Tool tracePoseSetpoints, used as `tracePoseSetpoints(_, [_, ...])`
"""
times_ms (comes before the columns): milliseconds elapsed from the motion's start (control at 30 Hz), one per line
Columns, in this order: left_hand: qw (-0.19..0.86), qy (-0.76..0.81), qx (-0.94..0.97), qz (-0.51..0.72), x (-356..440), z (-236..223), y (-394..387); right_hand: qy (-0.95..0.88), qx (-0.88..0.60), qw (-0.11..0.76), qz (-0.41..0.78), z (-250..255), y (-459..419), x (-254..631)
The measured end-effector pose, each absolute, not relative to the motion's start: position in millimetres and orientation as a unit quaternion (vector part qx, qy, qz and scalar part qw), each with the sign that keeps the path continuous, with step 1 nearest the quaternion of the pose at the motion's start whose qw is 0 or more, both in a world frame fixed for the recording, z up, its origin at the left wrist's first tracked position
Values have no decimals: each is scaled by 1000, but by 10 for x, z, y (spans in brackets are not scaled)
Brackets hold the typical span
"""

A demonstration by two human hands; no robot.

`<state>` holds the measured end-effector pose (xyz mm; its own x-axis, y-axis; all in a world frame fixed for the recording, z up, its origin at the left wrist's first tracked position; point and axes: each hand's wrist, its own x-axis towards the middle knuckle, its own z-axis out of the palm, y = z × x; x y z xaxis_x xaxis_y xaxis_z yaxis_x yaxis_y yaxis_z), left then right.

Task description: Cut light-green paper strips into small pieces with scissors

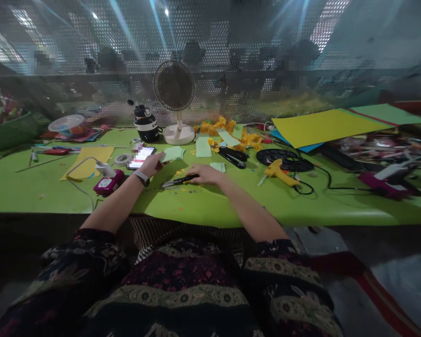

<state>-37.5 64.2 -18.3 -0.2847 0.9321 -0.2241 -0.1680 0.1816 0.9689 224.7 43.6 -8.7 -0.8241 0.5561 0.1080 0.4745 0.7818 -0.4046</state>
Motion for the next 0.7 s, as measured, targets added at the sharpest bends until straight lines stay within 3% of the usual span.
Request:
tracePoseSetpoints(467, [289,696,503,422,-378,-137,1271,-949,-277,64,139,39,167,2172])
tracePoseSetpoints(700, [141,682,595,401,-286,-145,1083,-929,-325,108,142,-4,273,2216])
